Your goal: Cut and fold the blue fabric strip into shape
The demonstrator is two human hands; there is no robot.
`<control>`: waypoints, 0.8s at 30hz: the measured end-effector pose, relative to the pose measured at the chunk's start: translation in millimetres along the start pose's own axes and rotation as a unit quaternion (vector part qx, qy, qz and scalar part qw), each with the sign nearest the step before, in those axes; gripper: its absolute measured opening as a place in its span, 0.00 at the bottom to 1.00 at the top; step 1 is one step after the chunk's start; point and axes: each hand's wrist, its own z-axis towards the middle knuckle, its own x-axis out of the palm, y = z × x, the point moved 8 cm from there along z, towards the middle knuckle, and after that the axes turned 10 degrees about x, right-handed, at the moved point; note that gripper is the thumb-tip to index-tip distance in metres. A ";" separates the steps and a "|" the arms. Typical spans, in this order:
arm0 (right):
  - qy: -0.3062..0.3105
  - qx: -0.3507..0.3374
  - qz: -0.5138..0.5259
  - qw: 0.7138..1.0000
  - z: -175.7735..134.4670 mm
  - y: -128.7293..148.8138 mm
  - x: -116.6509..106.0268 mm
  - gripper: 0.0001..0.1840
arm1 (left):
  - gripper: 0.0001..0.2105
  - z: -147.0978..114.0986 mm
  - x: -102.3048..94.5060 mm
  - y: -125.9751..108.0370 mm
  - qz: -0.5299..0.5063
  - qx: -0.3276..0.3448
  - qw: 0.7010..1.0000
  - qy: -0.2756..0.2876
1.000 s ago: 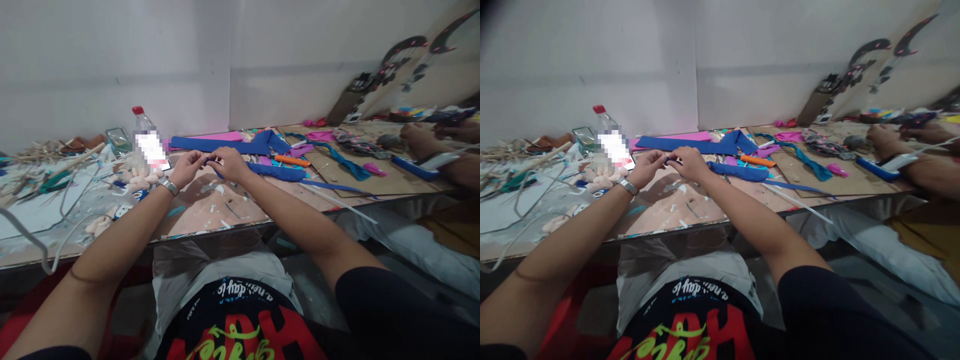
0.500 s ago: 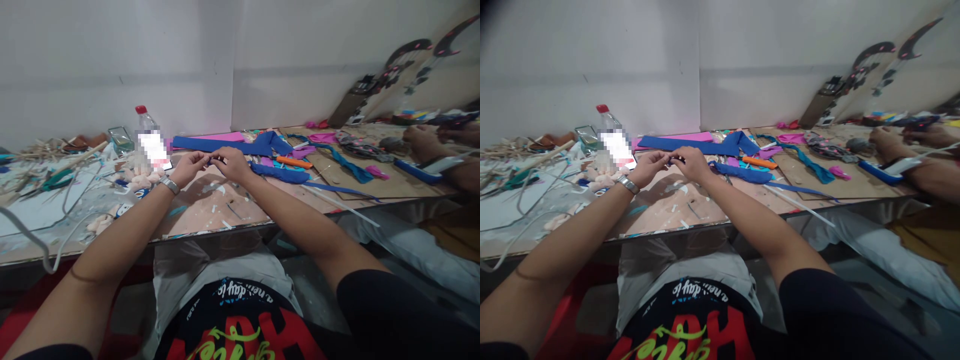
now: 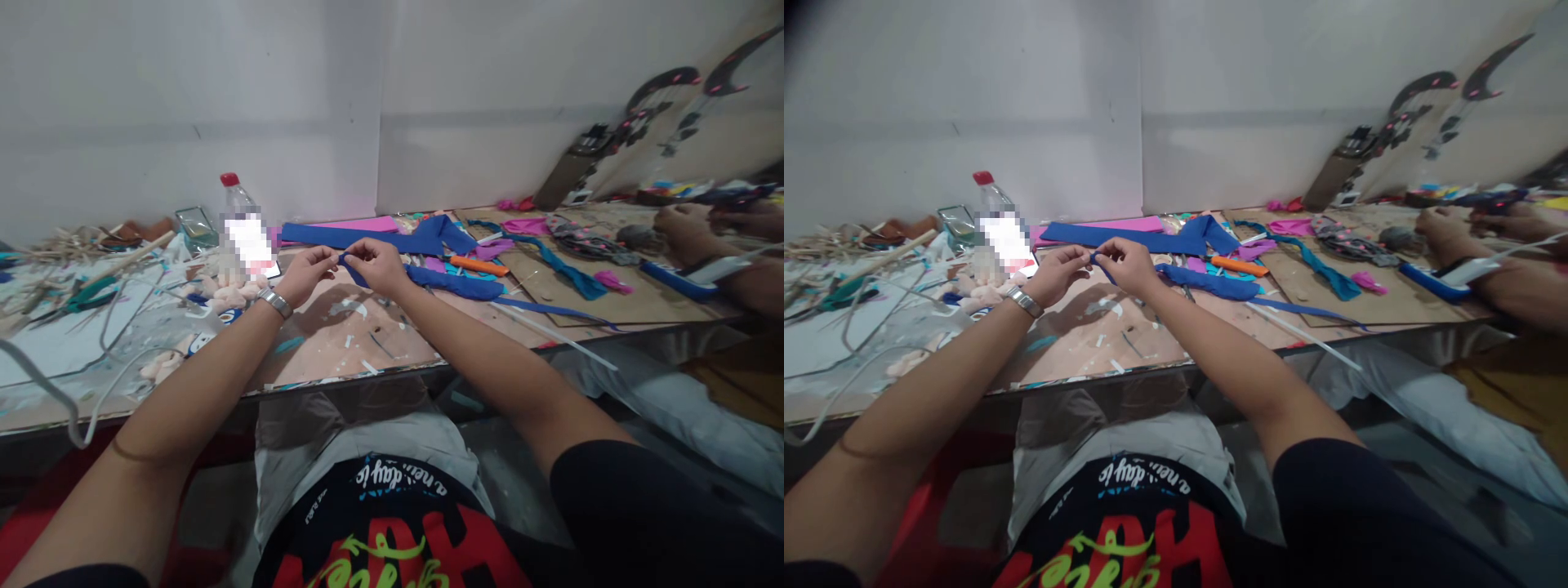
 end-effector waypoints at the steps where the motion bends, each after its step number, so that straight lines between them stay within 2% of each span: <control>1: 0.000 0.006 0.007 1.000 0.1 -1.3 0.3 0.12 | 0.18 0.2 0.3 0.2 -0.002 -0.001 1.000 0.000; 7: -0.002 0.051 0.081 0.995 3.9 -14.3 1.8 0.13 | 0.17 -0.4 0.2 -4.3 0.004 0.016 1.000 -0.002; 13: 0.017 0.093 0.180 0.979 8.5 -24.4 6.5 0.16 | 0.15 -1.1 -1.2 -7.2 0.009 0.033 0.999 -0.014; 18: 0.035 0.129 0.245 0.960 7.3 -26.1 9.1 0.20 | 0.15 -1.3 0.7 -1.4 -0.040 0.004 0.999 -0.032; 24: 0.034 0.164 0.272 0.948 5.1 -27.7 10.6 0.25 | 0.15 -2.9 4.6 2.3 -0.085 -0.033 0.995 -0.031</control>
